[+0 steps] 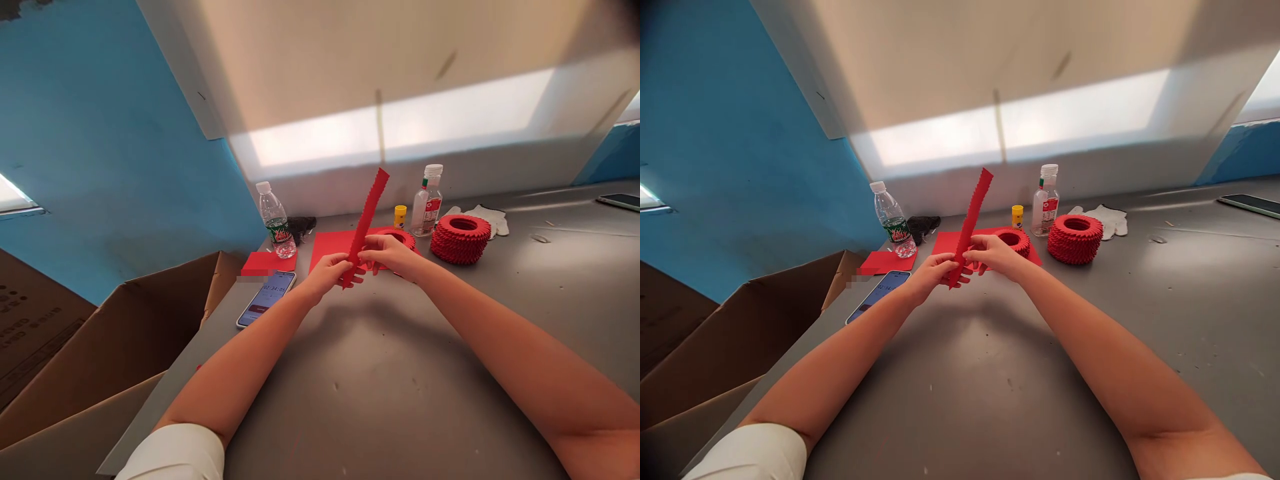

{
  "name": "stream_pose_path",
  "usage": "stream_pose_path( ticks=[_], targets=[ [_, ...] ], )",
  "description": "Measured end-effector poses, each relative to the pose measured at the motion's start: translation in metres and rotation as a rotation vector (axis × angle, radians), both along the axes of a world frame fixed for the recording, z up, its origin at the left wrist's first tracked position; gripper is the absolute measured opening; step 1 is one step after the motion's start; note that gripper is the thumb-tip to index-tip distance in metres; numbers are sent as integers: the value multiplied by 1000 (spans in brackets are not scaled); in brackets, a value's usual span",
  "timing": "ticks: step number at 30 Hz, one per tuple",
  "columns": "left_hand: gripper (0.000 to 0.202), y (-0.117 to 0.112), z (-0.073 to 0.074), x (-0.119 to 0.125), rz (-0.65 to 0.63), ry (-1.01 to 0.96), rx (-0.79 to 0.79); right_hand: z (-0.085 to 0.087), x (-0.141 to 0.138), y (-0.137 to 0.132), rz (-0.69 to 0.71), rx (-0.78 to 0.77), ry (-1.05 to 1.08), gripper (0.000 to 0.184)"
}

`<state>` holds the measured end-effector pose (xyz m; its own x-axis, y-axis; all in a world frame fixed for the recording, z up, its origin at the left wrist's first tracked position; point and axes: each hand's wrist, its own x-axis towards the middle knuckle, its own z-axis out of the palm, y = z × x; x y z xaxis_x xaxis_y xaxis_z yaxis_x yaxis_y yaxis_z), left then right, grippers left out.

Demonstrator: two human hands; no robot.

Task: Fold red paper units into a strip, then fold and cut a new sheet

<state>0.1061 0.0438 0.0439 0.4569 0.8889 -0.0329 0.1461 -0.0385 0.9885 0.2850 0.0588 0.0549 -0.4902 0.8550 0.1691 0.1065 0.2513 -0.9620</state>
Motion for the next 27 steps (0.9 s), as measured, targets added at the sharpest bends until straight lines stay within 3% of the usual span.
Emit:
stream_pose_path(
  ticks=[13,18,27],
  targets=[
    [21,-3,4,3,45,7,12,-3,-5,-2,2,72,-47,20],
    [24,-4,4,3,37,-4,10,-5,-7,-1,-76,155,-115,20],
    [26,0,0,1,13,-48,-63,-9,-7,1,-113,155,-164,24]
  ],
)
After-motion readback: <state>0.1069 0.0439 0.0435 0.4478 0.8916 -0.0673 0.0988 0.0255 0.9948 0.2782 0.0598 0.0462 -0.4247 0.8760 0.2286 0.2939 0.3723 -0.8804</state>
